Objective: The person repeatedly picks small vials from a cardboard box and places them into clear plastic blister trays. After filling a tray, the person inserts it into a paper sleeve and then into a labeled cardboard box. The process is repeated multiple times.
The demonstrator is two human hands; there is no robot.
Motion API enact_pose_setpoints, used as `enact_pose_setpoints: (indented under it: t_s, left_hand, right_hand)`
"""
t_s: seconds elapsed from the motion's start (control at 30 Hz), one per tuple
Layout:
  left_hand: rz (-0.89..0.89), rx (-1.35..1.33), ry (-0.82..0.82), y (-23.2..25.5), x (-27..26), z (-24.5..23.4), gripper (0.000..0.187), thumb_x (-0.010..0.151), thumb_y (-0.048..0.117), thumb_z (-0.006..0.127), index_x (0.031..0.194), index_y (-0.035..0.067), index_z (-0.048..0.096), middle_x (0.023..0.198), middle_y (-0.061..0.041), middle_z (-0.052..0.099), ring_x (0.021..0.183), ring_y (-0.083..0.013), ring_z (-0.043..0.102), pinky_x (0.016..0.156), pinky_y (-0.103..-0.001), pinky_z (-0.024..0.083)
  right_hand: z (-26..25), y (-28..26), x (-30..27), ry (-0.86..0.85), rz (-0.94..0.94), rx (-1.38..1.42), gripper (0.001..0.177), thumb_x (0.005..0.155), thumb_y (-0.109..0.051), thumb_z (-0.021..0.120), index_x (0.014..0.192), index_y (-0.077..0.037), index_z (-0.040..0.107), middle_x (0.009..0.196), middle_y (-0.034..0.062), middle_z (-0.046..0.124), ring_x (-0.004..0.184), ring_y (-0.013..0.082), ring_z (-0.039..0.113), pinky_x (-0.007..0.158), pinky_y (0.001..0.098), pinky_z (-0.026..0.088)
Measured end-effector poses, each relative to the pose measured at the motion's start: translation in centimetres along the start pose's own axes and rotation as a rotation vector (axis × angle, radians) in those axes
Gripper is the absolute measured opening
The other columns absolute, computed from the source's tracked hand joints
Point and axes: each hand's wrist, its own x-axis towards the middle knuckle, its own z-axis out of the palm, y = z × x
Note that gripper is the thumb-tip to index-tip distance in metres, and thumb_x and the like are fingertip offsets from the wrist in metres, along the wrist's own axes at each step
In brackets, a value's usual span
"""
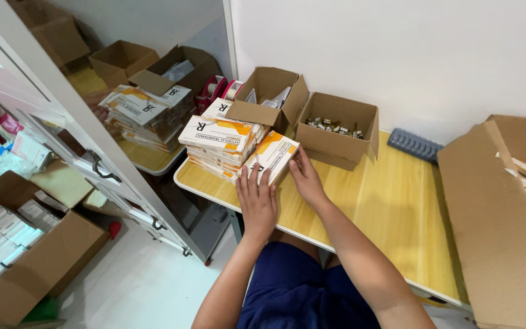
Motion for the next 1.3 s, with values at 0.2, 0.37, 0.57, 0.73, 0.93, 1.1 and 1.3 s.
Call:
enact_pose_setpoints:
  t_s: [0.2,0.37,0.57,0.73,0.93,1.1,1.3]
  left_hand:
    - [0.002,0.044,0.032,0.3,0.2,0.5,0.041,0.102,0.018,0.057,0.141,0.008,0.054,0.153,-0.017,0.045,0.149,-0.0440,0.033,0.121,-0.064,0.022]
    - [0.013,0.059,0.030,0.4,0.4,0.4,0.042,0.103,0.019,0.058,0.143,0.008,0.052,0.155,-0.016,0.044,0.151,-0.0434,0.031,0.123,-0.063,0.022]
    - [0.094,-0.037,0.038,2.9,1.2,-1.2,0.060,0.098,0.029,0.066,0.148,0.005,0.046,0.161,-0.018,0.037,0.153,-0.0467,0.024,0.121,-0.067,0.017]
    - [0.321,-0.274,-0.062,11.9,3.6,1.1,0.061,0.098,0.029,0.069,0.150,0.005,0.045,0.163,-0.017,0.036,0.156,-0.0446,0.024,0.124,-0.068,0.017]
    - [0.694,-0.569,-0.315,26.7,4.0,3.9,0.059,0.094,0.035,0.071,0.144,0.010,0.052,0.160,-0.015,0.041,0.154,-0.0404,0.028,0.124,-0.064,0.020]
    - [0.852,-0.710,-0.468,33.5,2.3,6.4,0.046,0.101,0.035,0.065,0.140,0.013,0.056,0.154,-0.008,0.050,0.153,-0.0309,0.037,0.128,-0.062,0.022]
    - [0.765,-0.808,-0.542,36.8,0.0,9.2,0.041,0.101,0.030,0.060,0.137,0.010,0.058,0.142,-0.012,0.054,0.149,-0.0374,0.039,0.124,-0.062,0.026]
  right_hand:
    - [-0.2,-0.2,0.0,-0.012,0.030,0.033,0.064,0.106,-0.020,0.049,0.163,-0.015,0.021,0.166,0.0116,0.033,0.149,0.0247,0.038,0.115,0.0366,0.041]
    - [-0.5,0.5,0.2,0.017,0.019,-0.006,0.060,0.104,-0.019,0.053,0.160,-0.015,0.031,0.159,0.0092,0.043,0.131,0.0206,0.052,0.103,0.0344,0.049]
    - [-0.8,-4.1,0.4,0.334,-0.275,-0.128,0.047,0.101,-0.012,0.064,0.146,-0.010,0.051,0.134,0.0083,0.059,0.119,0.0153,0.059,0.100,0.0308,0.052]
    - [-9.1,-17.5,3.3,0.424,-0.610,-0.033,0.031,0.108,-0.011,0.063,0.138,-0.008,0.055,0.128,0.0019,0.060,0.118,0.0100,0.057,0.106,0.0271,0.048]
    - [-25.9,-34.4,-2.1,0.135,-0.605,-0.998,0.019,0.102,-0.016,0.069,0.118,-0.006,0.065,0.106,0.0077,0.068,0.092,0.0178,0.066,0.082,0.0324,0.057]
    - [-37.7,-33.0,-12.9,-0.160,0.163,-1.507,0.019,0.093,-0.026,0.064,0.104,-0.014,0.073,0.097,0.0119,0.074,0.090,0.0305,0.070,0.081,0.0442,0.055]
    - [-42.4,-23.1,-20.9,-0.196,0.695,-1.372,0.039,0.090,-0.040,0.070,0.115,-0.012,0.059,0.103,0.0103,0.073,0.097,0.0288,0.073,0.083,0.0436,0.056]
